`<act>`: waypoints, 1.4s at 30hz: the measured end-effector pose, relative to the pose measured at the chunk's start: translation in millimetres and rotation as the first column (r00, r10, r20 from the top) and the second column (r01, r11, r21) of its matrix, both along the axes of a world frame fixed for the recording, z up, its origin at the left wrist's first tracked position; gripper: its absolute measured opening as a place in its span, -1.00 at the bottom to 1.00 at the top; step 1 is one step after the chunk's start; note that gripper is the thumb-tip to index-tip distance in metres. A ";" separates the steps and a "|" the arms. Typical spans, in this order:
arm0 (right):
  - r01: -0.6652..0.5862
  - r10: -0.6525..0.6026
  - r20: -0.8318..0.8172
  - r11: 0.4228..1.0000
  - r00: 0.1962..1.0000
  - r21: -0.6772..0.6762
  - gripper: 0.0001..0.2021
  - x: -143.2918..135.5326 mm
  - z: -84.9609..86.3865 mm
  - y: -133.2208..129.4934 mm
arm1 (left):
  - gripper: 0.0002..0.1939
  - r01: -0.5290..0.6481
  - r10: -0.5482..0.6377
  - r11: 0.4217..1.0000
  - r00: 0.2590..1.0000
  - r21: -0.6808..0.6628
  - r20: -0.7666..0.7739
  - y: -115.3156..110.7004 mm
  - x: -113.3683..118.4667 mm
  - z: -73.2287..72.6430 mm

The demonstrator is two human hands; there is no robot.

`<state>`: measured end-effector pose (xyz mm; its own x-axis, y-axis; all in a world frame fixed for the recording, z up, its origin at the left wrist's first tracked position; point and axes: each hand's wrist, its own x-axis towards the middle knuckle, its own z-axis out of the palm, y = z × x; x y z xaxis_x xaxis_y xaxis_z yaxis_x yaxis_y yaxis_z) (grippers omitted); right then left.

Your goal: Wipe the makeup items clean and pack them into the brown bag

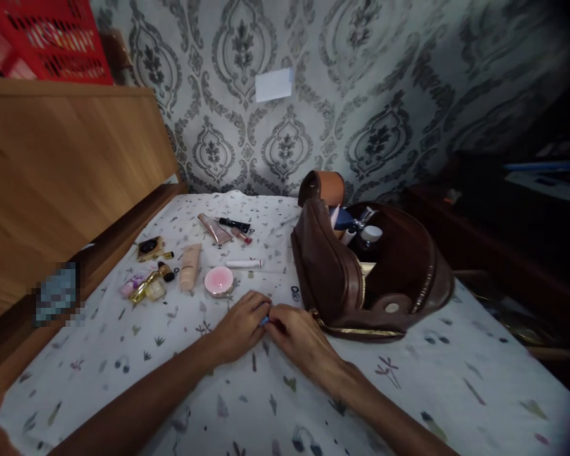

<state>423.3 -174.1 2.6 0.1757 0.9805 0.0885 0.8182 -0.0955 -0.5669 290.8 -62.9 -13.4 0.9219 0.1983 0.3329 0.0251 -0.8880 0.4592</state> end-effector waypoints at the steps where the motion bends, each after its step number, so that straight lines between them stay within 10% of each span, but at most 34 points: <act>1: 0.016 -0.014 -0.031 0.998 0.999 0.058 -0.83 -3.2 -5.3 1.2 | -0.84 -0.010 0.010 1.000 1.000 -0.029 0.003 1.0 -0.4 0.5; 7: 0.027 0.016 -0.137 0.952 0.990 0.305 -0.74 -11.0 -24.0 -1.2 | -0.79 -0.014 0.017 0.994 1.000 -0.110 0.021 8.0 0.4 -0.8; 42: -0.020 0.073 -0.176 0.958 0.982 0.286 -0.72 -9.1 -18.0 0.2 | -0.85 -0.018 0.018 0.998 1.000 -0.052 -0.005 11.2 -2.4 -3.8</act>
